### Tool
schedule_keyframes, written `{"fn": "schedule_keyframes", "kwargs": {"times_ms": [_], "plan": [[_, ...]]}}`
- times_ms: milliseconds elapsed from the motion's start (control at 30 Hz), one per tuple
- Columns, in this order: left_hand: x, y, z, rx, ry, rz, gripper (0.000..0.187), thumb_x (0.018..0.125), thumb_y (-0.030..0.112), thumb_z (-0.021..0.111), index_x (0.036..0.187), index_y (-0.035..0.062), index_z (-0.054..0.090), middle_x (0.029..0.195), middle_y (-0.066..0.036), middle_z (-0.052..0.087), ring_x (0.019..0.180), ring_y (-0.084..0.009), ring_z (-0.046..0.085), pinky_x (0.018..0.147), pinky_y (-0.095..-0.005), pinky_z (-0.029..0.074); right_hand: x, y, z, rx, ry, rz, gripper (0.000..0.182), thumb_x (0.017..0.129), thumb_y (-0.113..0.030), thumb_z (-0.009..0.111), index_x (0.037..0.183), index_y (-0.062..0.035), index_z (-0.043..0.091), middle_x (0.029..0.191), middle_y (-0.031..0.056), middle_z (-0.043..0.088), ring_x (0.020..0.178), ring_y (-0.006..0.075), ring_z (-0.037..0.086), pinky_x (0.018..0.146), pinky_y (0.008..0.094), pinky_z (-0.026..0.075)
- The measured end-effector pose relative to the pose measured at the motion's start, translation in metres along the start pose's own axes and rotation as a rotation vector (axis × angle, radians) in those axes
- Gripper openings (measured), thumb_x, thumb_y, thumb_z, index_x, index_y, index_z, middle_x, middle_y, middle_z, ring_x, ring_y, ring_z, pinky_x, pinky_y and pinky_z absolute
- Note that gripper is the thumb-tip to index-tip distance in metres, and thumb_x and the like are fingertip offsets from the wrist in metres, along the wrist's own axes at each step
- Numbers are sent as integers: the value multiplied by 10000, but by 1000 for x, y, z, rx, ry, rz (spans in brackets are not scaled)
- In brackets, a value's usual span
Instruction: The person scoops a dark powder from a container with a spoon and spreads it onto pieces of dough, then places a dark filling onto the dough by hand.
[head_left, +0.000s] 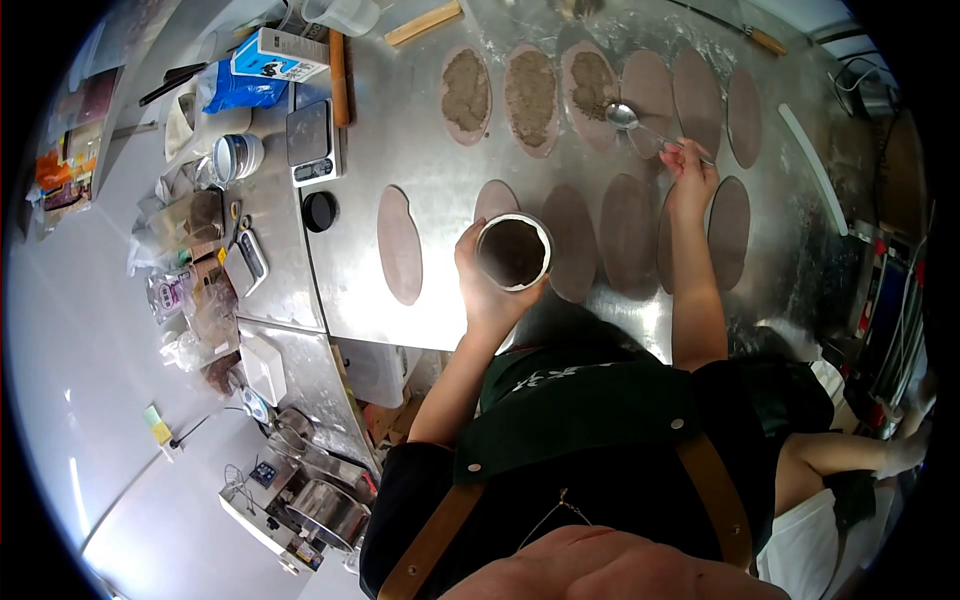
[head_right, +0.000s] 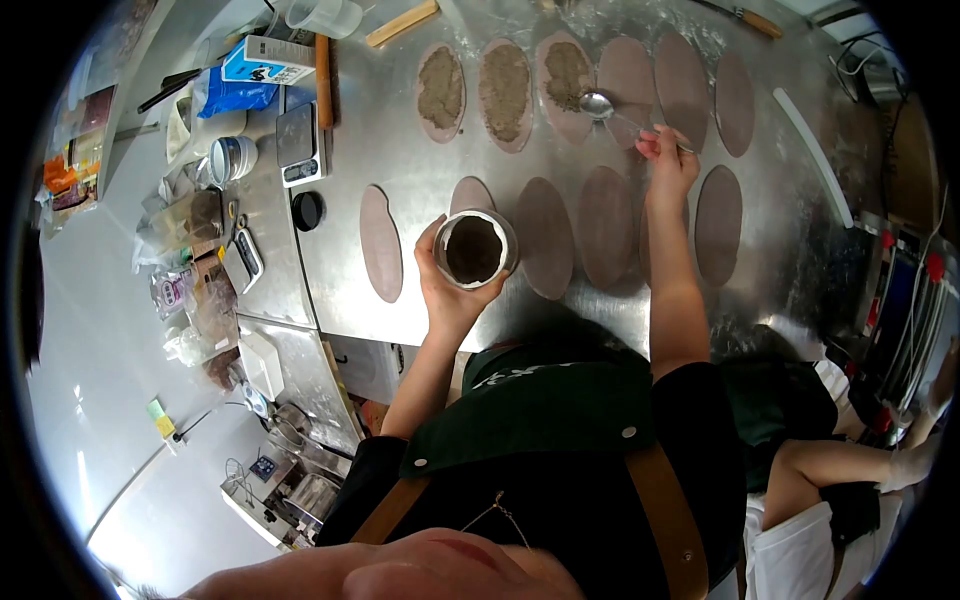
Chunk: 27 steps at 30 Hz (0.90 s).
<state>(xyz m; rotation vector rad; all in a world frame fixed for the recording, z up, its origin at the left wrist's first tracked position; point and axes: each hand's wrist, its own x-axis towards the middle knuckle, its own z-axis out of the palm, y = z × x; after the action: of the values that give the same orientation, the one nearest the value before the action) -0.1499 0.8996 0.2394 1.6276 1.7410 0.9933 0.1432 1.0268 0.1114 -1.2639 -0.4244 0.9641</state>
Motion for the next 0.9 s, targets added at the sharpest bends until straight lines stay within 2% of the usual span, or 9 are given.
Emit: {"fn": "schedule_keyframes", "kwargs": {"times_ms": [400,600,800,900], "plan": [[-2,1,-1,-5,12,-3,995,581,156,924,1364,5,328,1220,-161,516,1134,-265,571,980,-369,472,13,17,-3,16,-108,100,250,979,-203,602,1053,31,647,907,121,693,776,153,651,699,311,588],[-3,5,-3,-22,15,-30,986,584,153,919,1363,3,333,1229,-161,509,1137,-265,569,984,-369,471,43,22,11,5,-147,129,264,976,-236,609,1069,8,648,919,115,694,780,147,644,692,321,583],[-3,1,-3,-12,18,-24,986,583,138,913,1367,4,330,1230,-162,509,1140,-264,567,986,-371,470,63,18,25,13,-111,176,210,982,-195,585,1020,3,643,890,130,692,753,164,646,677,335,586],[-2,-1,-2,-36,17,-30,983,584,132,910,1368,6,330,1222,-162,516,1137,-265,569,987,-372,468,69,16,33,8,-29,194,187,982,-158,559,998,14,632,864,144,687,716,175,645,655,346,593]]}}
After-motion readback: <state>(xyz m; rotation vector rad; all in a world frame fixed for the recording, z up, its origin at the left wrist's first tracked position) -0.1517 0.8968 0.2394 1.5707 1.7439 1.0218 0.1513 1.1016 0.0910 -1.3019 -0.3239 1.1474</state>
